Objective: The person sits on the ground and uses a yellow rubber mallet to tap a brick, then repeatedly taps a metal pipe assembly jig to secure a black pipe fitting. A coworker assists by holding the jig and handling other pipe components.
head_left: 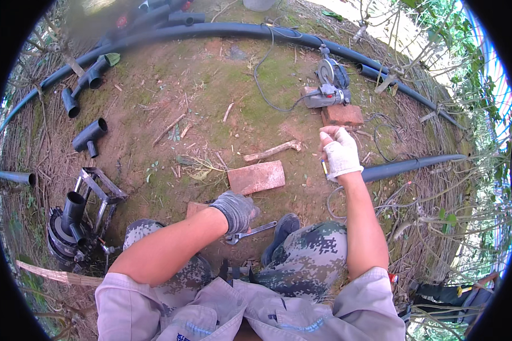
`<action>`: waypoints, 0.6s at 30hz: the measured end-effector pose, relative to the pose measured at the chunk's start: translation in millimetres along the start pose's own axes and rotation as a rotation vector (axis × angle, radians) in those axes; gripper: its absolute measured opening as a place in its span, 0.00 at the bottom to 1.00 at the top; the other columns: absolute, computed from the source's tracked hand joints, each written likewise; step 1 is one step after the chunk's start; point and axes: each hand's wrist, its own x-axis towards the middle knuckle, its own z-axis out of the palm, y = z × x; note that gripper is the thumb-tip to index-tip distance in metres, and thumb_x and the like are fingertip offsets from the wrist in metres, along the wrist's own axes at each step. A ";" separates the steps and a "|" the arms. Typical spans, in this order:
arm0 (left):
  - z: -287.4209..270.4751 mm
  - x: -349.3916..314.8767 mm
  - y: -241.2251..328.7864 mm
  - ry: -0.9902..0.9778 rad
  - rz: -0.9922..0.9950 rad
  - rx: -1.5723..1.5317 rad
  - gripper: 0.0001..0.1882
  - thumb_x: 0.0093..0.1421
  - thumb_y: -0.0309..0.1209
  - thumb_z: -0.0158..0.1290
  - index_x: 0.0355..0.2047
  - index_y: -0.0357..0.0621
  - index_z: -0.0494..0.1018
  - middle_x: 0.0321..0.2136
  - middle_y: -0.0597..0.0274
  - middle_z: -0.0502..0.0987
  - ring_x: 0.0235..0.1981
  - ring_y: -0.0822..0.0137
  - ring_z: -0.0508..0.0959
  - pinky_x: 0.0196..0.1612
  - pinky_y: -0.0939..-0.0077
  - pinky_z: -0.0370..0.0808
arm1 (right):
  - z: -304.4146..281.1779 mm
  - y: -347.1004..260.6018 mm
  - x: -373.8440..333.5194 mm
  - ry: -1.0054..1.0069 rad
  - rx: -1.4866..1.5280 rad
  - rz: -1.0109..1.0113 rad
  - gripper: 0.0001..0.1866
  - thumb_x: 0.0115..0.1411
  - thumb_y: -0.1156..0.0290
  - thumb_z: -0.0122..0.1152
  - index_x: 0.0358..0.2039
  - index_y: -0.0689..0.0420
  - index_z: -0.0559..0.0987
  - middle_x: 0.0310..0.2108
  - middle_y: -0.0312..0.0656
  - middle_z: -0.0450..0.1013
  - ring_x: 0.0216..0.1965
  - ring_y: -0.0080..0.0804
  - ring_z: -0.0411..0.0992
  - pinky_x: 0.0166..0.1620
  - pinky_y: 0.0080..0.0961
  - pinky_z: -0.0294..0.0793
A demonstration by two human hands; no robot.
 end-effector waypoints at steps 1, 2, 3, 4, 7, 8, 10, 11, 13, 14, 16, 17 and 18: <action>-4.2 -0.5 4.0 0.019 -0.007 0.005 0.27 0.56 0.51 0.63 0.47 0.44 0.78 0.47 0.49 0.80 0.51 0.48 0.80 0.52 0.53 0.76 | -3.5 18.4 6.1 -0.124 -0.028 0.023 0.14 0.67 0.66 0.61 0.49 0.60 0.76 0.28 0.35 0.74 0.23 0.19 0.68 0.28 0.19 0.68; -4.3 -2.5 3.2 0.060 0.007 -0.018 0.27 0.55 0.51 0.63 0.47 0.44 0.78 0.47 0.49 0.80 0.51 0.48 0.79 0.52 0.54 0.75 | -3.8 33.8 13.0 -0.251 -0.055 0.044 0.17 0.66 0.65 0.62 0.50 0.61 0.76 0.31 0.36 0.75 0.26 0.20 0.69 0.31 0.21 0.71; -2.3 -5.5 -0.3 0.100 0.021 -0.042 0.27 0.55 0.51 0.63 0.47 0.45 0.78 0.47 0.49 0.80 0.51 0.48 0.79 0.53 0.54 0.75 | -4.0 47.3 21.2 -0.356 -0.196 0.128 0.19 0.66 0.64 0.63 0.51 0.63 0.75 0.33 0.37 0.75 0.28 0.22 0.71 0.33 0.23 0.71; -3.5 -10.3 -2.4 0.145 0.035 -0.061 0.27 0.55 0.51 0.63 0.47 0.45 0.78 0.48 0.50 0.80 0.51 0.48 0.79 0.53 0.54 0.75 | -6.8 68.1 31.5 -0.403 -0.261 0.169 0.19 0.66 0.64 0.62 0.53 0.61 0.75 0.32 0.37 0.75 0.29 0.21 0.71 0.34 0.23 0.72; -4.1 -22.0 -14.8 0.224 0.049 -0.085 0.29 0.56 0.52 0.62 0.50 0.44 0.77 0.46 0.51 0.80 0.49 0.47 0.79 0.53 0.56 0.75 | -13.1 115.6 72.0 -0.333 -0.250 0.244 0.15 0.66 0.64 0.62 0.49 0.59 0.76 0.32 0.37 0.75 0.28 0.23 0.72 0.31 0.23 0.72; -2.6 -24.4 -19.7 0.249 0.050 -0.103 0.30 0.57 0.52 0.61 0.51 0.43 0.77 0.46 0.51 0.79 0.49 0.47 0.79 0.53 0.56 0.75 | -13.5 114.7 82.1 -0.284 -0.112 0.333 0.14 0.66 0.64 0.62 0.48 0.58 0.76 0.33 0.38 0.75 0.28 0.24 0.72 0.31 0.23 0.72; -0.4 -25.5 -28.3 0.222 0.048 -0.098 0.31 0.57 0.52 0.61 0.52 0.42 0.77 0.45 0.51 0.80 0.49 0.48 0.79 0.53 0.58 0.75 | -11.5 116.3 107.6 -0.203 0.060 0.430 0.13 0.66 0.64 0.62 0.46 0.57 0.75 0.33 0.38 0.76 0.27 0.24 0.72 0.29 0.23 0.72; 0.5 -25.1 -30.9 0.204 0.043 -0.099 0.32 0.57 0.53 0.61 0.53 0.42 0.77 0.45 0.51 0.80 0.49 0.48 0.79 0.53 0.58 0.76 | -5.7 121.8 123.3 -0.177 0.094 0.445 0.12 0.66 0.64 0.62 0.45 0.57 0.75 0.33 0.38 0.76 0.26 0.25 0.72 0.28 0.22 0.72; -1.5 -21.4 -33.4 0.147 0.009 -0.156 0.31 0.56 0.53 0.61 0.52 0.42 0.77 0.44 0.51 0.80 0.49 0.48 0.79 0.53 0.59 0.76 | 6.2 146.8 158.7 -0.152 0.098 0.451 0.14 0.66 0.62 0.62 0.46 0.58 0.75 0.33 0.39 0.75 0.27 0.27 0.73 0.30 0.26 0.74; -1.6 -18.9 -36.0 0.117 -0.011 -0.186 0.31 0.56 0.53 0.62 0.51 0.42 0.77 0.44 0.51 0.80 0.49 0.48 0.79 0.54 0.60 0.76 | 15.8 168.8 177.4 -0.166 0.069 0.432 0.16 0.66 0.61 0.62 0.47 0.59 0.75 0.34 0.39 0.75 0.28 0.28 0.73 0.31 0.28 0.74; 1.6 -10.1 -43.8 0.170 0.046 -0.205 0.30 0.56 0.52 0.62 0.50 0.41 0.78 0.43 0.51 0.80 0.48 0.48 0.79 0.53 0.60 0.76 | 32.0 212.1 215.7 -0.187 0.003 0.391 0.20 0.65 0.59 0.63 0.49 0.60 0.75 0.35 0.39 0.75 0.29 0.30 0.73 0.33 0.32 0.76; 1.9 -4.8 -48.3 0.196 0.073 -0.219 0.30 0.56 0.52 0.62 0.49 0.41 0.78 0.43 0.51 0.79 0.48 0.48 0.79 0.53 0.60 0.76 | 39.0 224.0 232.5 -0.189 -0.062 0.455 0.23 0.64 0.58 0.64 0.52 0.61 0.74 0.40 0.45 0.76 0.37 0.37 0.76 0.42 0.38 0.77; -1.2 1.3 -52.2 0.216 0.088 -0.216 0.29 0.56 0.51 0.62 0.49 0.41 0.78 0.42 0.51 0.79 0.47 0.48 0.79 0.53 0.59 0.76 | 40.8 236.5 245.0 -0.136 -0.211 0.419 0.23 0.63 0.59 0.63 0.52 0.61 0.74 0.42 0.47 0.76 0.41 0.39 0.76 0.46 0.38 0.77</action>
